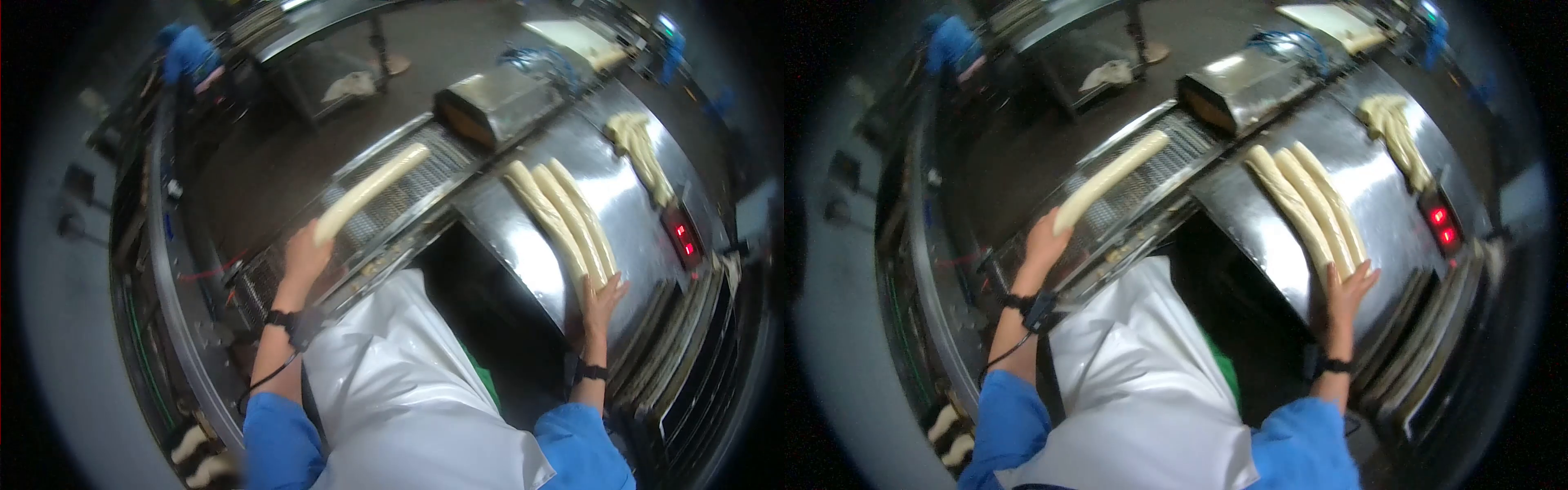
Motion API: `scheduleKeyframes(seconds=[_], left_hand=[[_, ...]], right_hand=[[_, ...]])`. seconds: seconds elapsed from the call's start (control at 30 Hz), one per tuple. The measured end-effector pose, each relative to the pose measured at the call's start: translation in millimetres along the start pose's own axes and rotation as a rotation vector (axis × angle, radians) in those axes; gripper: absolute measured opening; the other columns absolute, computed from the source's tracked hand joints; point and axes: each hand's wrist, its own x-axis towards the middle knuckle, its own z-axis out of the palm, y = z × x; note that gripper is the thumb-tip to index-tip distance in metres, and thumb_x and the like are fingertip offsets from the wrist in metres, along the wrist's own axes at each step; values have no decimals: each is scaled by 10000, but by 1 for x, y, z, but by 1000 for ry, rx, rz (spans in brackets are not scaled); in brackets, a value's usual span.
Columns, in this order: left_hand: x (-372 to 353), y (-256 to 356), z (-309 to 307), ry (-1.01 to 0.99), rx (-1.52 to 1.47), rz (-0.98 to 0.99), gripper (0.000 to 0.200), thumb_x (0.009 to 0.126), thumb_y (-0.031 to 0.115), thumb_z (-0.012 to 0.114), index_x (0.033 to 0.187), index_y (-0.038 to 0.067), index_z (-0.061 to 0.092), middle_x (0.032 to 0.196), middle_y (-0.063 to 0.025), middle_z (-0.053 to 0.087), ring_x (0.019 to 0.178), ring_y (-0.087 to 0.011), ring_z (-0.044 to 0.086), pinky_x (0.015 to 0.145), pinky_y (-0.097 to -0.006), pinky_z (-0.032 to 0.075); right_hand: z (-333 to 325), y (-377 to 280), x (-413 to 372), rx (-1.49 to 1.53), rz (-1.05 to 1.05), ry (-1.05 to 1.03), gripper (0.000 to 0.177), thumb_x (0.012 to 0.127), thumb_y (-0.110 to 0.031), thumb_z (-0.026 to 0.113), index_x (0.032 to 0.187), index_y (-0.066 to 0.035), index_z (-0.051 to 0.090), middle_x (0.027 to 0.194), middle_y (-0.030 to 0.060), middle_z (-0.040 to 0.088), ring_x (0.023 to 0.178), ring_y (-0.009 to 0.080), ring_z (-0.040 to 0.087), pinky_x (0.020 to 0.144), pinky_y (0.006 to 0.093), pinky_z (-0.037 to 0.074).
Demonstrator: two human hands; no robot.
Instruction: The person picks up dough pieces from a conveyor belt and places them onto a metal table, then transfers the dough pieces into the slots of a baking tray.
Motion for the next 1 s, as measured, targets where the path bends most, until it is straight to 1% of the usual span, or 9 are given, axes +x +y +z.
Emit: scheduleKeyframes(seconds=[0.07,0.23,0.43,0.63,0.73,0.8,0.87,0.93,1.0], left_hand=[[-8,13,-2,-8,-32,-7,378,760,195,668,1107,60,601,999,-215,650,957,-392,618,833,-483,484],[-31,31,-8,-128,-309,-228,373,726,169,712,1044,112,524,927,-171,663,900,-382,646,765,-463,503],[-61,10,-18,-46,-209,-123,439,755,184,682,1146,63,522,1038,-146,627,993,-335,605,920,-450,428],[-83,-54,-18,-43,-73,-116,461,743,342,715,1144,137,614,1056,-121,606,1011,-315,592,885,-431,457],[-89,-70,-33,-93,-47,-209,426,710,396,741,1038,131,677,980,-117,628,922,-317,625,806,-417,497],[-85,-71,-51,-177,-30,-270,388,763,401,693,1000,94,691,933,-159,672,861,-308,663,800,-413,509],[-77,-77,-57,-316,-368,-382,405,831,373,637,1039,27,669,923,-154,687,808,-280,678,716,-382,538],[-84,-84,-40,-378,-1317,-694,471,879,337,589,1135,-58,602,867,-145,675,714,-214,666,592,-305,537],[-85,-33,-77,-303,-1511,-766,527,882,316,584,1216,-89,534,776,-106,625,643,-145,622,513,-242,509]], right_hand=[[-17,-26,14,-440,-178,-120,965,831,-649,545,1454,34,267,1509,297,204,1426,435,115,1140,557,140],[-17,-52,58,-312,-478,-258,1013,694,-601,697,1479,-101,298,1312,336,445,1231,446,439,1017,495,366],[20,-37,110,-177,-471,-418,1035,662,-632,701,1507,-225,263,1425,330,337,1314,467,348,1063,495,326],[-8,-50,52,-499,-570,-349,963,757,-542,660,1444,30,304,1288,344,468,1154,388,531,941,518,428],[8,-25,38,-396,-693,-252,1002,682,-679,635,1508,-248,265,1485,312,259,1367,453,286,1080,540,295],[5,-36,26,-500,-646,-268,950,701,-686,579,1501,-264,286,1530,257,205,1391,432,255,1102,582,247],[6,-34,20,-292,-558,-226,915,681,-616,642,1478,-285,338,1552,205,188,1397,414,251,1122,586,216],[3,-43,20,-439,-530,-239,964,665,-569,699,1489,-255,311,1559,182,180,1407,407,227,1131,584,205],[-16,-78,6,-433,-488,-212,845,681,-508,701,1433,-255,409,1533,207,235,1383,429,260,1113,554,238]])
